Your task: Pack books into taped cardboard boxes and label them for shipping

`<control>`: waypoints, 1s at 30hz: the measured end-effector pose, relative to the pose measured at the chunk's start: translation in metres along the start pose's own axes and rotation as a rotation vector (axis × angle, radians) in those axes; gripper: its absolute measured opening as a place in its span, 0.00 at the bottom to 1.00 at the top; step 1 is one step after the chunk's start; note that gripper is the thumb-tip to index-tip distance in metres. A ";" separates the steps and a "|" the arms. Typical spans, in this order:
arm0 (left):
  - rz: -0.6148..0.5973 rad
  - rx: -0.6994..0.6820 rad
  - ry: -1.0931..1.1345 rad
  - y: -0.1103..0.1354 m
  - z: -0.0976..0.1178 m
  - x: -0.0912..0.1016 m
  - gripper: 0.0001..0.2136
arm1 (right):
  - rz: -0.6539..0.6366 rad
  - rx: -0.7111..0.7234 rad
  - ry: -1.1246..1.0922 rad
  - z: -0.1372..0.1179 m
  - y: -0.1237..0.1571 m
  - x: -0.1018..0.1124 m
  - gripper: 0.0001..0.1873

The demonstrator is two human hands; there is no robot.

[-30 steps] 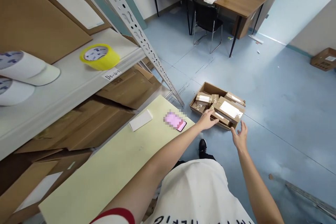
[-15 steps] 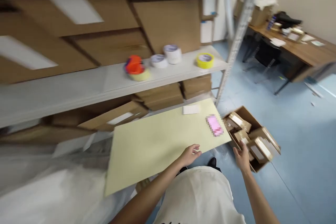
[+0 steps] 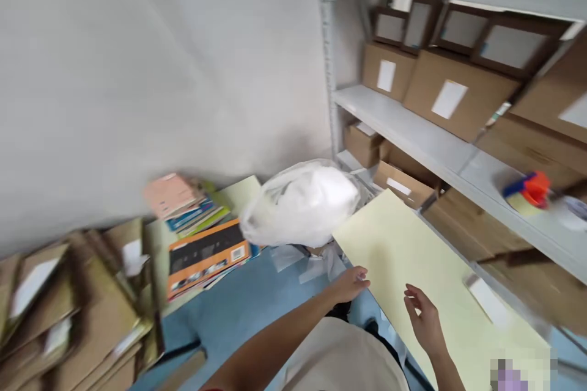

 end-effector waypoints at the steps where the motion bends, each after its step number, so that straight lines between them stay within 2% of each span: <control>1: 0.064 0.022 0.014 0.006 -0.007 0.013 0.21 | -0.073 0.051 0.027 -0.014 -0.010 -0.009 0.26; 3: 0.178 0.064 0.052 0.020 -0.021 0.033 0.21 | -0.207 0.126 0.071 -0.033 -0.026 -0.027 0.25; 5: 0.267 0.095 0.100 0.036 -0.033 0.046 0.21 | -0.315 0.166 0.082 -0.043 -0.037 -0.045 0.26; 10: 0.488 0.118 0.205 0.092 -0.056 0.062 0.24 | -0.583 0.247 0.072 -0.048 -0.050 -0.099 0.29; 13: 0.594 0.176 0.218 0.134 -0.066 0.070 0.26 | -0.685 0.335 0.060 -0.059 -0.048 -0.127 0.28; 17: 0.750 0.201 0.231 0.188 -0.075 0.090 0.26 | -0.795 0.427 0.026 -0.088 -0.038 -0.157 0.26; 21: 0.894 0.234 0.195 0.234 -0.091 0.118 0.26 | -0.943 0.561 0.138 -0.126 -0.018 -0.193 0.22; 26: 0.969 0.260 0.192 0.273 -0.126 0.159 0.27 | -1.017 0.690 0.200 -0.171 0.009 -0.248 0.20; 30: 0.966 0.261 0.204 0.293 -0.159 0.201 0.27 | -1.049 0.712 0.220 -0.197 0.029 -0.301 0.20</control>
Point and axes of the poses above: each hand's wrist, its own y-axis away from the middle knuckle, its own x-axis out of the back of the hand, z = x × y, the point moved 6 cm from there along -y, towards the middle knuckle, and after that the axes turned 10 degrees about y, right-handed, at the moved point
